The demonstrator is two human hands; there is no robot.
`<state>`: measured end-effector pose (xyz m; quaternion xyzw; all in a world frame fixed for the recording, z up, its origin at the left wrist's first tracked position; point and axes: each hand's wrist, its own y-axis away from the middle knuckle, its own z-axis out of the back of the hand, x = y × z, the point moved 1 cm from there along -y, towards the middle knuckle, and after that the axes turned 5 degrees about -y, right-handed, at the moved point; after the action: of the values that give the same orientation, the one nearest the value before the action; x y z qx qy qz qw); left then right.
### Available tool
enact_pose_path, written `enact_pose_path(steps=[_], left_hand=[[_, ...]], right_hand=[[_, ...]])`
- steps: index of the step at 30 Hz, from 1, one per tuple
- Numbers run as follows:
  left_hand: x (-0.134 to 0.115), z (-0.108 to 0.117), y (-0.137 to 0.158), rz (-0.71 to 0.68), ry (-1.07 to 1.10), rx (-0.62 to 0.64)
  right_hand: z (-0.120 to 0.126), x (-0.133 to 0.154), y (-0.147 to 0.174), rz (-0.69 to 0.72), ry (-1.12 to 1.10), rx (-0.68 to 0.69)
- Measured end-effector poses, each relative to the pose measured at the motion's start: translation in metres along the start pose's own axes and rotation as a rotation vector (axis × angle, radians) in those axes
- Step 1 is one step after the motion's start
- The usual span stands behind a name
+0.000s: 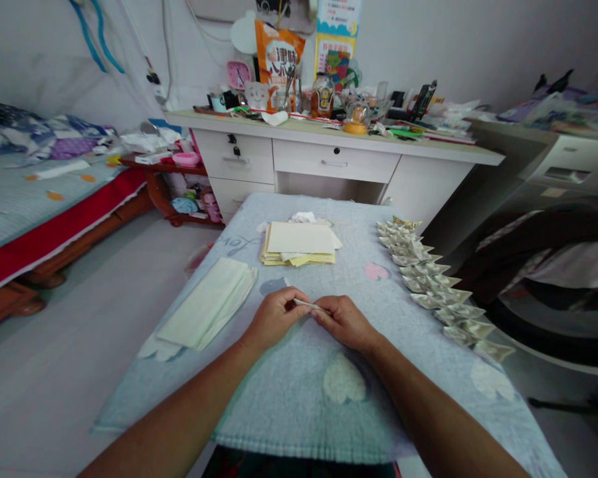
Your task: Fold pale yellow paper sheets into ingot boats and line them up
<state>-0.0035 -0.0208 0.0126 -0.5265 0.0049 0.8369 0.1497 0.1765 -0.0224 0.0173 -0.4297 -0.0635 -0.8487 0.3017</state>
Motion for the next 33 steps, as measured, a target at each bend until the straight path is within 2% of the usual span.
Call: enact_pose_path(steps=[5,15,24,33], left_hand=[[0.0,0.003,-0.001,0.026,0.014,-0.041],[-0.003,0.001,0.0,0.016,0.027,0.036],[-0.001,0.002,0.0,0.029,-0.003,0.093],[0.004,0.005,0.001,0.07,-0.029,0.034]], right_hand=[[0.001,0.001,0.0,-0.037,-0.054,-0.001],[0.003,0.002,0.001,-0.018,-0.056,0.056],[0.005,0.005,0.0,0.019,0.0,0.005],[0.014,-0.001,0.003,-0.066,-0.096,0.005]])
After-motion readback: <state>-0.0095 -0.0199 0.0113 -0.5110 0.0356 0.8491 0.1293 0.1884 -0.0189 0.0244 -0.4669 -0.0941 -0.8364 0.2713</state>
